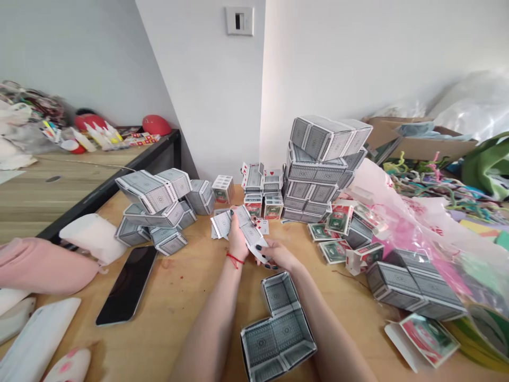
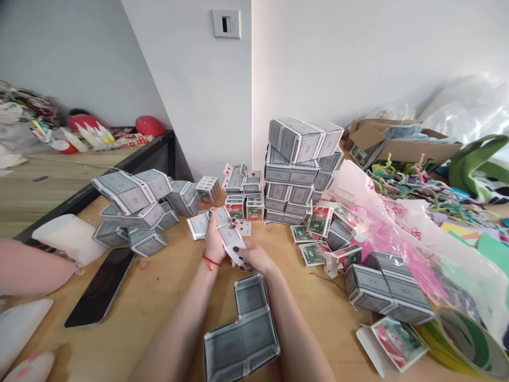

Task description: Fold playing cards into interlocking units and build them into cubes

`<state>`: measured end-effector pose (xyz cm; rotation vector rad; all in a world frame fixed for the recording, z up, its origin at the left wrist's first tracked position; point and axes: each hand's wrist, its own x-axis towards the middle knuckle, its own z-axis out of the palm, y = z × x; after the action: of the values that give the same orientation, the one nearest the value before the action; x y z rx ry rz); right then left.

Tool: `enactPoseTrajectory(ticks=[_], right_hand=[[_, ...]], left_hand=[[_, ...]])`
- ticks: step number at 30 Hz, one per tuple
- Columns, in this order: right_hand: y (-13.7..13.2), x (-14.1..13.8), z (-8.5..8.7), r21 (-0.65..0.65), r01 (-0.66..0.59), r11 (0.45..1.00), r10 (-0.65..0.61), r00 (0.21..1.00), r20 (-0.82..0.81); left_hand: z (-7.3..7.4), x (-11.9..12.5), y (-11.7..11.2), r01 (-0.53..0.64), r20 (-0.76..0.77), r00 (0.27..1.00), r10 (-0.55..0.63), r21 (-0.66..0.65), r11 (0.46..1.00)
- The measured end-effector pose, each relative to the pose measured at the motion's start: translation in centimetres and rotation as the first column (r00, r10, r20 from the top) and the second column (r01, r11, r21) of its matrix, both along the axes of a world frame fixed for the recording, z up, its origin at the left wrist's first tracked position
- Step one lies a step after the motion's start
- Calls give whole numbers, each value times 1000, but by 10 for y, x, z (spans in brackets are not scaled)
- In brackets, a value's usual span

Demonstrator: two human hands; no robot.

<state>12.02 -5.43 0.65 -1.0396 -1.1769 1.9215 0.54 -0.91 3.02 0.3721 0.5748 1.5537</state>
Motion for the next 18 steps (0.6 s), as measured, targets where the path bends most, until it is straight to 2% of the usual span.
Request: enactPoseTrajectory(ticks=[4, 12, 18], right_hand=[[-1, -1, 0, 1, -4, 1000, 4, 1000, 23], [0, -1, -1, 62, -11, 998, 12, 1000, -14], [0, -3, -3, 31, 30, 999, -30, 1000, -2]], left_hand=[[0, 2, -1, 42, -13, 999, -42, -20, 999], [0, -1, -1, -9, 22, 1000, 9, 12, 1000], [0, 2, -3, 13, -9, 1000, -13, 12, 1000]])
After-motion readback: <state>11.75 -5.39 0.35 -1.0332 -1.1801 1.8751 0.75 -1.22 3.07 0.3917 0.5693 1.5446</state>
